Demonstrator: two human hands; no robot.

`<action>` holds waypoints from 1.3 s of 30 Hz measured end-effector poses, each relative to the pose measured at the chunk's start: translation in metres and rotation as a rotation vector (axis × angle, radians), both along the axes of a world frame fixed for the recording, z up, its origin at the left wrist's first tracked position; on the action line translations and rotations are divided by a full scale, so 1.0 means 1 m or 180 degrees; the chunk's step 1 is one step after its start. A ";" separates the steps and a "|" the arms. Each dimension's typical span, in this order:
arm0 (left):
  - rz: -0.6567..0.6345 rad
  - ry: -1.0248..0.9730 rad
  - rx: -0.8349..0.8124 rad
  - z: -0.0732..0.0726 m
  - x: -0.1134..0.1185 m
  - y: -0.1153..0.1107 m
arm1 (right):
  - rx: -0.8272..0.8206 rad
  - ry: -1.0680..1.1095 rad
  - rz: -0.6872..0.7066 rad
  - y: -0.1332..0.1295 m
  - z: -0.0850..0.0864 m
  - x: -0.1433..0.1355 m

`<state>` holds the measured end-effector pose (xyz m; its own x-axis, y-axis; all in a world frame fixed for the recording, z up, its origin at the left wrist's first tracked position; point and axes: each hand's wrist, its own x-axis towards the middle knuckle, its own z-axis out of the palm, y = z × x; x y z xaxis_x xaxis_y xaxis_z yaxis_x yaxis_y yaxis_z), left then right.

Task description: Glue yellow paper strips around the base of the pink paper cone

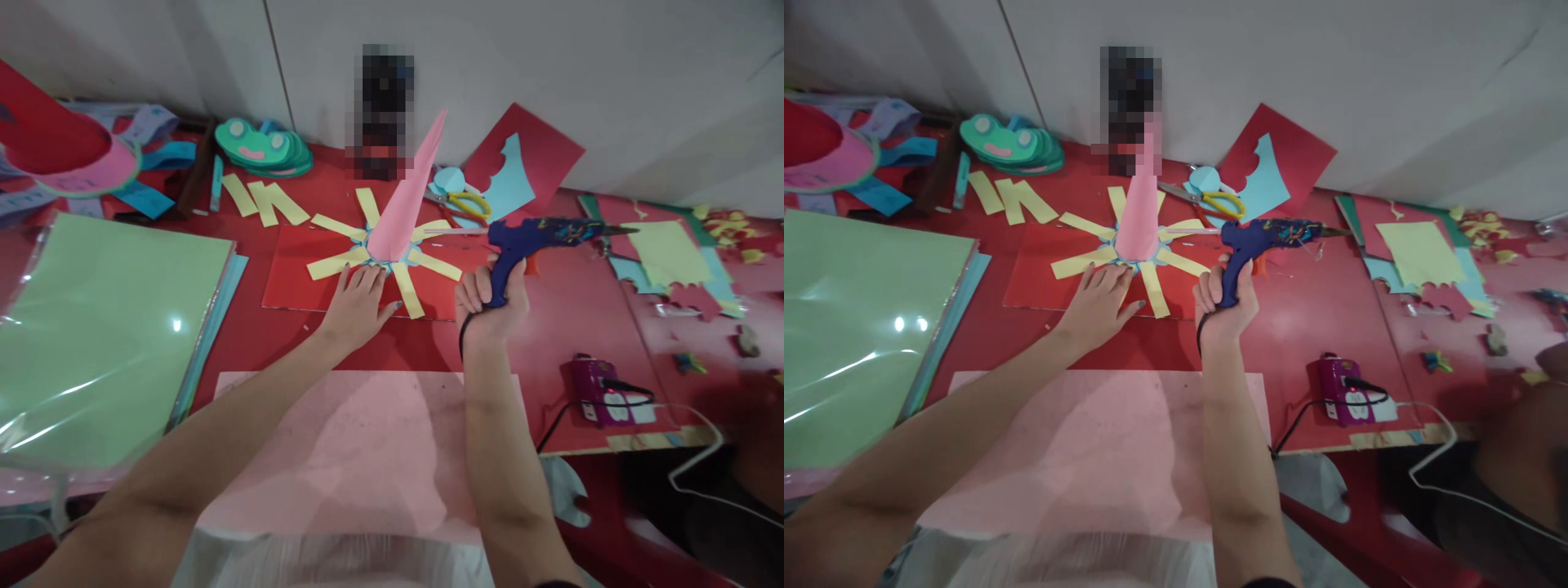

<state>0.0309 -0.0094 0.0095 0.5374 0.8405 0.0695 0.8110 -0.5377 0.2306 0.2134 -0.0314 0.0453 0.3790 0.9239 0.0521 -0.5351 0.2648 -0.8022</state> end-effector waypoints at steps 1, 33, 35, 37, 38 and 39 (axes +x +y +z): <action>0.0001 0.0008 -0.0014 0.000 0.000 0.000 | 0.0007 0.0002 0.0012 0.000 0.000 0.000; -0.0328 0.0285 0.0006 0.003 -0.001 0.000 | -0.0188 -0.0058 0.0077 0.001 -0.001 -0.002; -0.0367 0.0242 0.0002 0.003 -0.002 0.001 | -0.0148 -0.0054 0.0111 0.000 -0.002 -0.002; -0.0410 0.0222 -0.0009 0.004 -0.003 0.002 | -0.0104 -0.0030 0.0133 0.000 -0.003 -0.002; -0.0430 0.0211 -0.0021 0.004 -0.003 0.003 | -0.0087 -0.0022 0.0134 0.000 -0.003 -0.002; -0.0439 0.0196 -0.0033 0.005 -0.004 0.003 | -0.0069 -0.0019 0.0131 0.000 -0.004 -0.002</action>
<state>0.0274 -0.0062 0.0145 0.6509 0.7588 0.0244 0.7424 -0.6428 0.1888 0.2115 -0.0310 0.0417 0.3403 0.9397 0.0340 -0.5405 0.2251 -0.8107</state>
